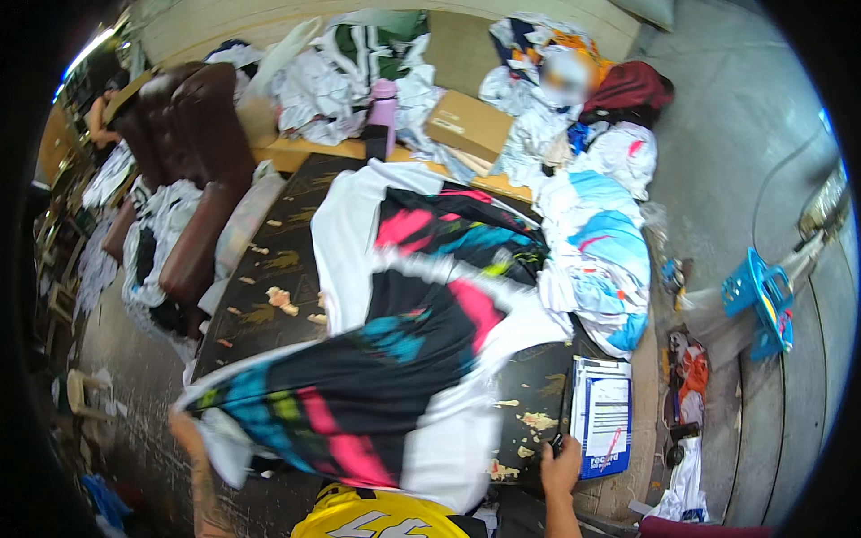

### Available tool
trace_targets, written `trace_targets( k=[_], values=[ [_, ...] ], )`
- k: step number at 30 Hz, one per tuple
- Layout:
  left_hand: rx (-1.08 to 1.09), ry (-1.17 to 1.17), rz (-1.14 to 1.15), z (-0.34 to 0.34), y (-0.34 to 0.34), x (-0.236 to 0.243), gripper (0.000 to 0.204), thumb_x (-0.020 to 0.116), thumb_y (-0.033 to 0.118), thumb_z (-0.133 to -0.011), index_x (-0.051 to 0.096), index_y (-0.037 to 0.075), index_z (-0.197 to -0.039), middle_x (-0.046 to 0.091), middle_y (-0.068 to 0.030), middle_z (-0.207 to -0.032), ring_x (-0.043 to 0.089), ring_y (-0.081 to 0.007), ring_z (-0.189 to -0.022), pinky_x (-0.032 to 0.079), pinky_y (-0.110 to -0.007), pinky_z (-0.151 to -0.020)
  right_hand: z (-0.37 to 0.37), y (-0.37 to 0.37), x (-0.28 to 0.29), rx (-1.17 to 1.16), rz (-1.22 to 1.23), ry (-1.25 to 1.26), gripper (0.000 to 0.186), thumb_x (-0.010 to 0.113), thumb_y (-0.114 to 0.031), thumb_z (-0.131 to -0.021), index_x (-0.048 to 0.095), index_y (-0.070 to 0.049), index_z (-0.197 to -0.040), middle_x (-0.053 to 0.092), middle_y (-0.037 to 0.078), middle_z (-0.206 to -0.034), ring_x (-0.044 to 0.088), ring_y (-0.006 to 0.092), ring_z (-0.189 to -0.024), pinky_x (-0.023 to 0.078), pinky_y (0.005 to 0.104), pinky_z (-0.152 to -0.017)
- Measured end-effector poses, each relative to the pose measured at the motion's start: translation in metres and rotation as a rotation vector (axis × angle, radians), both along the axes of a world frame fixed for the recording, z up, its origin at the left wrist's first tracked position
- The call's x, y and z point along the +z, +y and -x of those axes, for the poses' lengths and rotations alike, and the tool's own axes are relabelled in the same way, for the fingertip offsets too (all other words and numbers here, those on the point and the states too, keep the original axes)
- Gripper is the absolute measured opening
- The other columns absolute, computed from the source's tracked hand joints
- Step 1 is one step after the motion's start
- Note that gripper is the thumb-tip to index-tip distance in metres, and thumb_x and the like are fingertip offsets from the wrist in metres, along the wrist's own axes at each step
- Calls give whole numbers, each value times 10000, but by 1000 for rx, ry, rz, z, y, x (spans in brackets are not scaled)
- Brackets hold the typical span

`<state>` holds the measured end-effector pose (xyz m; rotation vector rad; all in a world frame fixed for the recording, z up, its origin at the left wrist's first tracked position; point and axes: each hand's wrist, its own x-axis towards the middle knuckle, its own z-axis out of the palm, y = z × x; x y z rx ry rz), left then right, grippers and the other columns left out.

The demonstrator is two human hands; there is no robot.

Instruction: The person cuts a large white mesh fabric using shears on a cluttered table. They repeatedly align the fabric, cut along edges, and trim pieces, occasionally flipping the fabric over. The workspace contains piles of fabric and boxes.

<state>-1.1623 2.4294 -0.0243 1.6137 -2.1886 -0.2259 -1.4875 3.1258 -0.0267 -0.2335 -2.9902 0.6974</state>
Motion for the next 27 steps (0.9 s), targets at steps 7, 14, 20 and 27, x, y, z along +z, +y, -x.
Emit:
trace_targets(
  k=[7, 14, 20, 27],
  values=[
    [-376, -175, -284, 92, 65, -61, 678, 592, 615, -1063, 704, 34, -1394, 764, -299, -1161, 713, -505, -1131, 530, -599, -984, 50, -249, -11, 511, -398, -24, 944, 723, -607, -961, 430, -70, -1680, 382, 240, -1739, 352, 501, -1587, 250, 677, -1287],
    [-173, 361, -799, 137, 91, -30, 549, 555, 465, -1139, 746, -16, -1324, 798, -186, -1231, 780, -313, -1073, 584, -421, -954, 62, -249, 20, 1216, 496, -835, 516, 676, -265, -1028, 581, -50, -1487, 518, 253, -1549, 500, 382, -1475, 412, 515, -1223],
    [-12, 742, -1208, 195, 172, -9, 501, 539, 400, -1152, 708, -23, -1361, 762, -150, -1275, 769, -294, -1062, 587, -394, -966, 89, -251, 46, 1397, 499, -559, 1188, 969, -223, -746, 283, -217, -1716, 104, 319, -1800, 335, 537, -1598, 373, 500, -1292],
    [-1163, -126, -1133, 316, 191, 150, 358, 592, 340, -1147, 695, 72, -1360, 775, -123, -1230, 741, -273, -1143, 545, -422, -1039, 335, -163, 100, 741, 392, 402, 631, 806, -89, -764, 672, -6, -1375, 630, 253, -1440, 566, 433, -1387, 461, 480, -1170]
  ],
)
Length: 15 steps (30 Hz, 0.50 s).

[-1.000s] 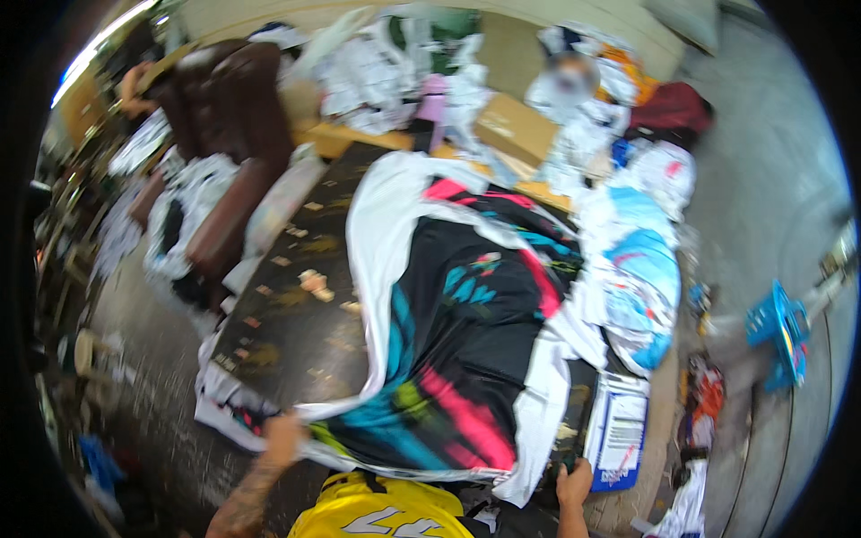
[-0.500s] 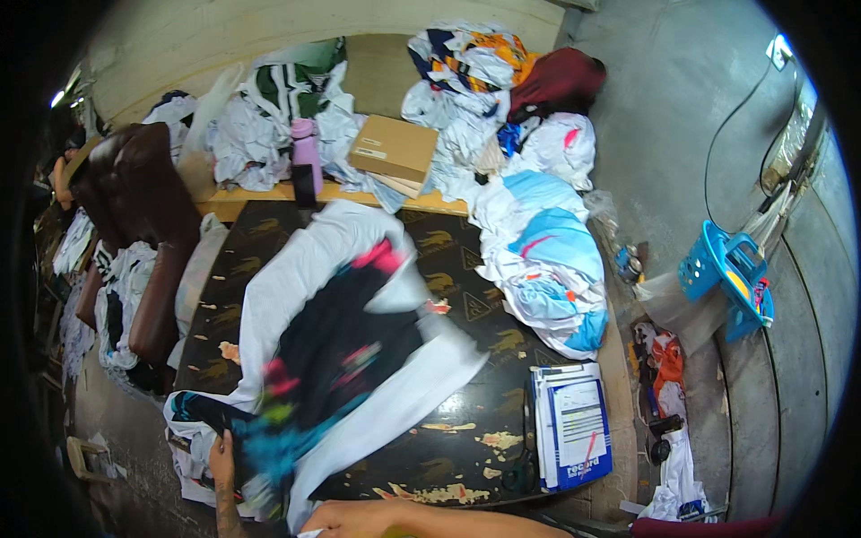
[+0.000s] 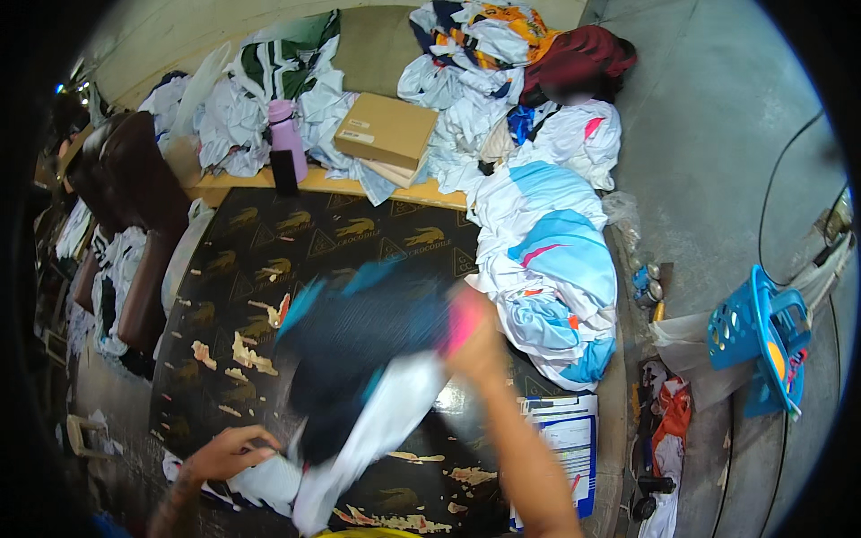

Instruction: The person cuts a large white mesh fabric using shears on a cluttered table. They repeatedly align the fabric, cut along edges, and trim pieces, occasionally flipping the fabric over. The workspace contains piles of fabric and boxes.

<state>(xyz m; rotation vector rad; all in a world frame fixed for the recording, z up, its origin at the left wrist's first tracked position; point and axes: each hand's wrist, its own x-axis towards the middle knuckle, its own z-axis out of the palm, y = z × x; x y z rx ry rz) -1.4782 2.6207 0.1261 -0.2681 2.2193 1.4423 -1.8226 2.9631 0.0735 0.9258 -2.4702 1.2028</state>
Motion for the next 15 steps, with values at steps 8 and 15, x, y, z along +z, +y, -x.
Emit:
trace_targets(
  k=[8, 15],
  values=[
    [773, 1201, 668, 269, -97, 99, 452, 716, 275, -1048, 554, 74, -1418, 725, -218, -1203, 712, -437, -1118, 547, -531, -927, 205, 26, 106, -161, 316, 12, 922, 861, -293, -937, 394, -40, -1690, 436, 245, -1713, 462, 337, -1558, 355, 490, -1287],
    [708, 33, 903, -61, -3, -140, 1166, 713, 687, -942, 190, 39, -1759, 155, -330, -1790, 113, -535, -1661, 88, -751, -1283, -152, -16, -18, 214, -293, -5, 749, 788, -171, -898, 522, -39, -1586, 556, 238, -1606, 414, 559, -1533, 300, 624, -1292]
  ],
)
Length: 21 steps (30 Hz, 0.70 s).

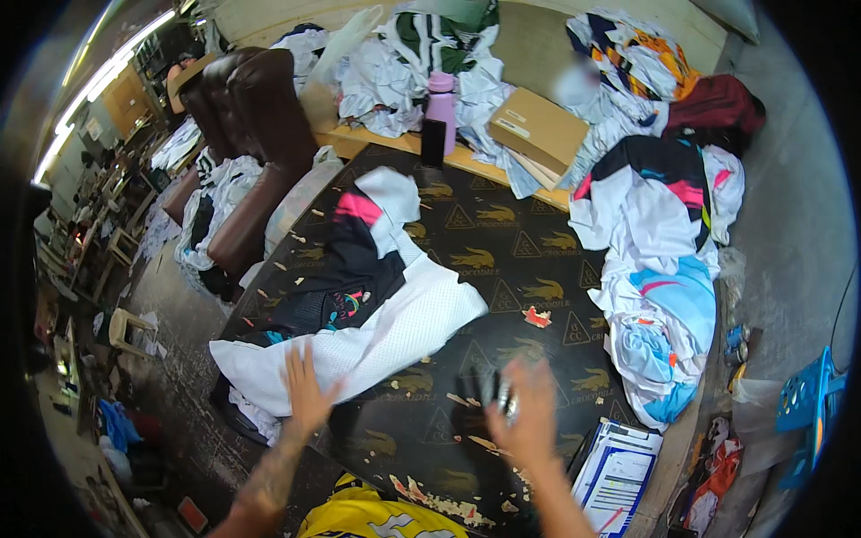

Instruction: The person cuts a large white mesh fabric using shears on a cluttered table. They repeatedly align the fabric, cut along edges, and trim pieces, occasionally flipping the fabric over. The workspace contains piles of fabric and boxes.

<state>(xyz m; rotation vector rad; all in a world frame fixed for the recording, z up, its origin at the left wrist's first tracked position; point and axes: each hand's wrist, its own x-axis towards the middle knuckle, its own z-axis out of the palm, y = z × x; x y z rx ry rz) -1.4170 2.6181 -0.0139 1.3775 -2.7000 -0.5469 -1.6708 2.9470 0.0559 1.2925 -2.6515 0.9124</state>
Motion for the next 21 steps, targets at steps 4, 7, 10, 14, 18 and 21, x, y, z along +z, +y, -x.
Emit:
trace_targets(
  k=[4, 7, 10, 14, 18, 21],
  values=[
    [-427, 4, -108, -120, 111, -56, 1306, 612, 879, -894, 205, -41, -1726, 160, -368, -1770, 84, -540, -1668, 39, -726, -1310, -128, -69, -69, 397, -285, -156, 813, 804, -306, -929, 469, -220, -1665, 277, 188, -1795, 200, 560, -1629, 199, 778, -1261],
    [-503, 236, -185, -104, 103, -43, 981, 781, 595, -925, 424, -13, -1608, 480, -321, -1593, 396, -468, -1555, 270, -670, -1261, -150, -146, -85, 498, -550, -54, 585, 762, -218, -918, 612, -198, -1483, 280, 185, -1782, 140, 537, -1651, 139, 811, -1264],
    [-100, 396, -198, -96, 28, -27, 616, 839, 101, -810, 578, 35, -1364, 672, -182, -1063, 658, -441, -1042, 512, -557, -905, -160, -208, -40, 433, -332, -110, 341, 703, -135, -949, 642, -132, -1285, 653, 260, -1310, 567, 519, -1322, 458, 679, -1069],
    [299, 644, 178, -176, -150, -10, 285, 632, -39, -837, 719, 19, -1102, 731, -205, -1065, 703, -454, -1071, 547, -498, -922, -171, -232, 97, 648, -225, -430, 143, 708, -158, -982, 645, -94, -1094, 696, 220, -764, 715, 487, -736, 567, 550, -684],
    [301, 567, 459, -252, -312, 48, 318, 566, -36, -906, 724, 14, -1177, 725, -228, -1140, 700, -449, -1089, 546, -459, -965, -124, -254, 235, 501, -292, 379, 500, 970, -350, -717, 635, -142, -1025, 670, 80, -666, 705, 334, -593, 541, 463, -544],
    [308, 912, 222, -257, -375, 133, 292, 559, -54, -942, 707, -3, -1188, 711, -204, -1151, 720, -373, -1089, 546, -443, -957, -66, -276, 329, -7, -242, 589, 372, 875, -68, -713, 663, -55, -1018, 726, 178, -834, 745, 409, -808, 571, 492, -727]
  ],
)
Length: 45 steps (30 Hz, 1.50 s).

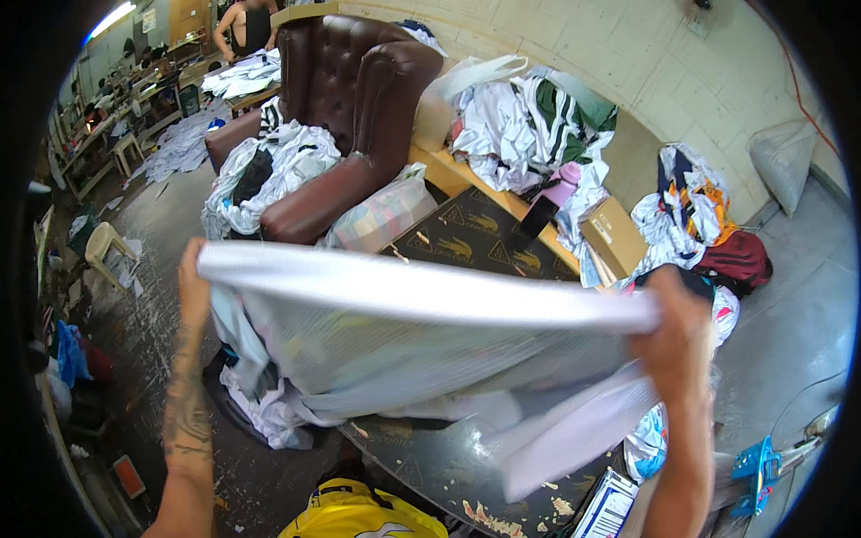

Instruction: The person cuts a large white mesh fabric using shears on a cluttered table. They repeatedly align the fabric, cut along edges, and trim pieces, occasionally flipping the fabric over. The workspace contains piles of fabric and boxes.

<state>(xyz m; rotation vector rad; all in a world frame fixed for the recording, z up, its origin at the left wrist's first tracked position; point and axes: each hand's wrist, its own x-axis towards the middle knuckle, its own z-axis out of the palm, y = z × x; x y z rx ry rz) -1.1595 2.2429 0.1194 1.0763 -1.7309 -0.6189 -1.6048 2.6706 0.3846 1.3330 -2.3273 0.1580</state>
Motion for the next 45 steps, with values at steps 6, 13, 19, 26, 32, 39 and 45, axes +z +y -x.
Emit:
trace_targets(
  k=[6, 13, 19, 26, 32, 39, 45],
  values=[
    [-142, -454, 236, -22, -88, 107, 263, 705, 24, -910, 750, 79, -1163, 719, -136, -1109, 713, -306, -998, 551, -425, -868, 126, 24, 132, 33, 482, 466, 175, 689, -64, -880, 516, -32, -876, 541, 216, -748, 569, 367, -658, 474, 452, -653],
    [486, -23, 694, -61, -169, 180, 359, 682, -46, -893, 770, 31, -1233, 762, -205, -1229, 720, -361, -1195, 562, -445, -1003, 210, 72, 233, -164, 576, 684, 263, 730, -165, -978, 720, -84, -1228, 782, 197, -1140, 745, 420, -1078, 562, 441, -924],
    [570, 5, 740, -119, 22, 83, 477, 675, 193, -1053, 618, -56, -1455, 694, -263, -1362, 670, -438, -1257, 502, -500, -1073, 121, 212, 54, -393, 625, 766, 476, 611, -242, -1113, 598, 42, -1495, 678, 298, -1395, 642, 471, -1316, 502, 526, -1100],
    [-390, -1283, -707, -203, 323, -194, 1039, 803, 217, -897, 230, 124, -1759, 746, -311, -1137, 735, -490, -1084, 568, -563, -973, 69, 366, -265, -314, 373, -394, 530, 488, 91, -800, 731, -44, -1251, 742, 326, -1064, 688, 533, -1048, 517, 560, -924],
    [-867, -874, -482, -124, 345, -194, 1082, 877, 348, -878, 276, 54, -1728, 592, -317, -1453, 575, -505, -1356, 458, -549, -1172, -1, 341, -323, -567, -268, -561, 958, 830, -39, -740, 482, -106, -1631, 503, 265, -1627, 490, 488, -1464, 432, 584, -1186],
    [-218, -890, 50, 38, 180, -182, 962, 766, 543, -966, 354, 111, -1721, 349, -283, -1717, 328, -508, -1578, 249, -653, -1289, -226, 219, -459, -114, -320, -710, 973, 534, -828, -977, 340, -256, -1739, 186, 166, -1838, 119, 590, -1644, 69, 875, -1205],
    [-274, -1156, -147, 257, 151, -191, 1045, 679, 794, -908, 494, 33, -1600, 356, -337, -1698, 293, -619, -1551, 290, -788, -1199, 0, 258, -448, -415, -573, -777, 839, 679, -647, -974, 456, -248, -1678, 401, 179, -1744, 321, 473, -1614, 157, 816, -1244]
  ],
)
